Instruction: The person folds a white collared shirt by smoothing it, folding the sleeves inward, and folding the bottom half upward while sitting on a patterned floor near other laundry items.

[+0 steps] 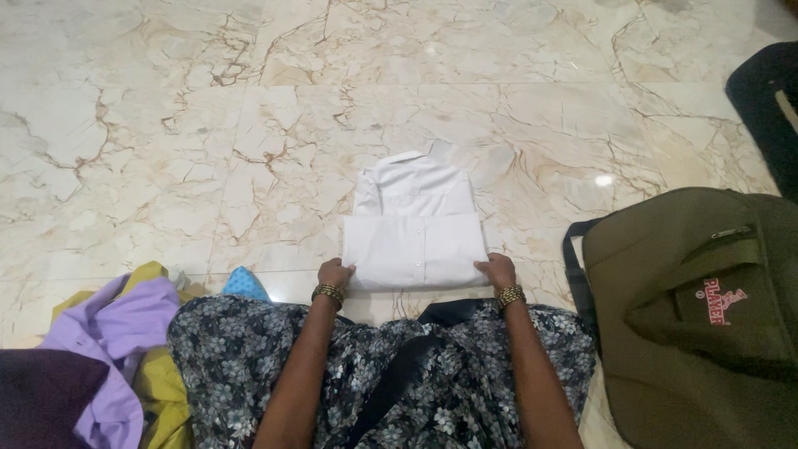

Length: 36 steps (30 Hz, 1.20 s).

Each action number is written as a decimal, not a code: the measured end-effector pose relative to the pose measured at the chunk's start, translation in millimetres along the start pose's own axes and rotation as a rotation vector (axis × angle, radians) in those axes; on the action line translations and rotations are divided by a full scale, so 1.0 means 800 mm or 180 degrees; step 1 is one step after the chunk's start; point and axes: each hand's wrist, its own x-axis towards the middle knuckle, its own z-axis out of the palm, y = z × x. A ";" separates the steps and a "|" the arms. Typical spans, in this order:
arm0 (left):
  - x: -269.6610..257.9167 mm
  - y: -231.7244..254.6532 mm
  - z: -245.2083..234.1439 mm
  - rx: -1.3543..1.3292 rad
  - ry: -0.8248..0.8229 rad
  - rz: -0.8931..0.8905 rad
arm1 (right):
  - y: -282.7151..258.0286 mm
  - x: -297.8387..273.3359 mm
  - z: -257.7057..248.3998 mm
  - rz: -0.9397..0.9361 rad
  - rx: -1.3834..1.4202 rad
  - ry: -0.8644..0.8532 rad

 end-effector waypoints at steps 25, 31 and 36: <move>-0.062 0.043 -0.032 0.0826 -0.0199 -0.0236 | -0.024 -0.051 -0.013 0.0104 -0.2694 0.0169; -0.121 0.130 -0.051 0.1189 0.0821 0.0830 | -0.057 -0.071 0.010 -0.0792 -0.2828 0.0729; -0.123 0.143 0.015 0.1170 0.0619 0.2751 | -0.074 -0.088 0.084 -0.2427 -0.2973 0.0271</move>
